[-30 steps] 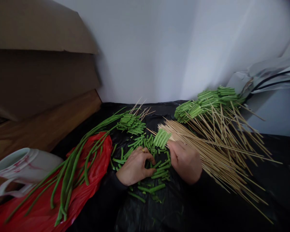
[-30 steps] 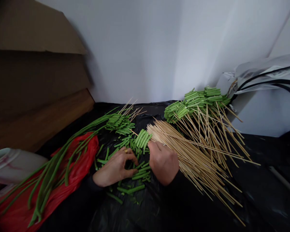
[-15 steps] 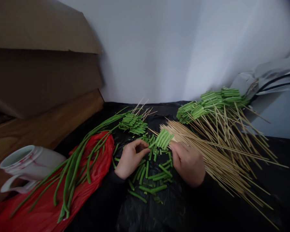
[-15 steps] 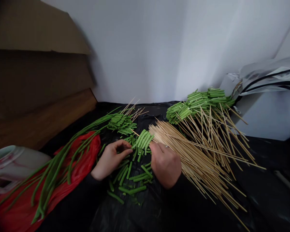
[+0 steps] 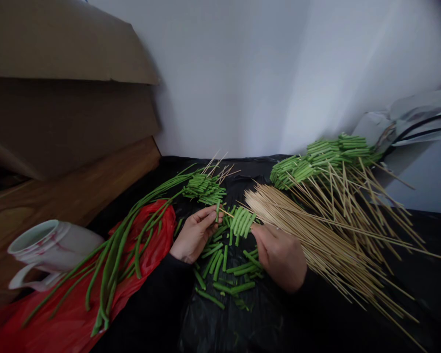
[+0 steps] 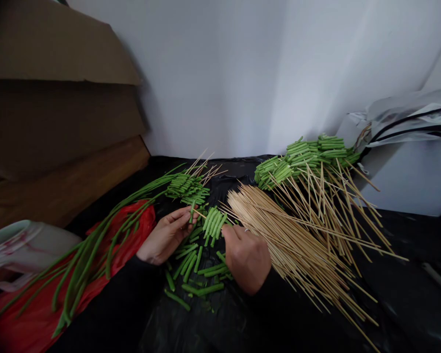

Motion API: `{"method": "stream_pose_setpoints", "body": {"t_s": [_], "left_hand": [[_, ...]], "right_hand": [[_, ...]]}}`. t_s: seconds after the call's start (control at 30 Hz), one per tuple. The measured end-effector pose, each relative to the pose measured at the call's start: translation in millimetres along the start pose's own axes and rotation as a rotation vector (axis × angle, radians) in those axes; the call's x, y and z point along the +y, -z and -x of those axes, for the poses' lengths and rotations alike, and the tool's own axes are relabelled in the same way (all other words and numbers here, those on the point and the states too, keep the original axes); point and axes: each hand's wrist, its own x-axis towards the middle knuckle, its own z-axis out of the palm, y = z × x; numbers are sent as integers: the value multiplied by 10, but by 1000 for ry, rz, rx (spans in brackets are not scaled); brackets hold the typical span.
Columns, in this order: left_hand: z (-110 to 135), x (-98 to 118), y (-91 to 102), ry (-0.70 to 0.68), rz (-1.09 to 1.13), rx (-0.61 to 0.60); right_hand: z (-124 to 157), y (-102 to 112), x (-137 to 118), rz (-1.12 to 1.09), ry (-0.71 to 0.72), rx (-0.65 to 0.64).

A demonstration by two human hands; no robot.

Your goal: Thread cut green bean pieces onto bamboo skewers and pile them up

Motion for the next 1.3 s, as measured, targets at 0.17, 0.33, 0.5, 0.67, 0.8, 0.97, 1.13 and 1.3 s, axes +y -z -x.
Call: {"method": "stream_pose_setpoints", "body": {"t_s": [0.17,0.33,0.5,0.67,0.8,0.97,1.13,1.3], "left_hand": [[2,1,-10,-7,15,24],[12,13,-26,-7,22,29],[19,20,-40,-6,34,37],[22,14,-37,-17,40,43],[26,13,-39,-24,31,61],[18,3,-32,-43,18,81],[-4,-1,-23,-52,24,104],[-13,9,-14,-50,24,109]], "right_hand": [[0,14,-17,16,8,-32],[5,5,-20,19,9,-32],[9,-1,-19,33,10,-35],[11,-8,-14,33,15,-32],[5,-3,-16,50,18,-44],[2,14,-28,63,14,-50],[14,12,-44,57,12,-66],[23,5,-58,50,11,-50]]}}
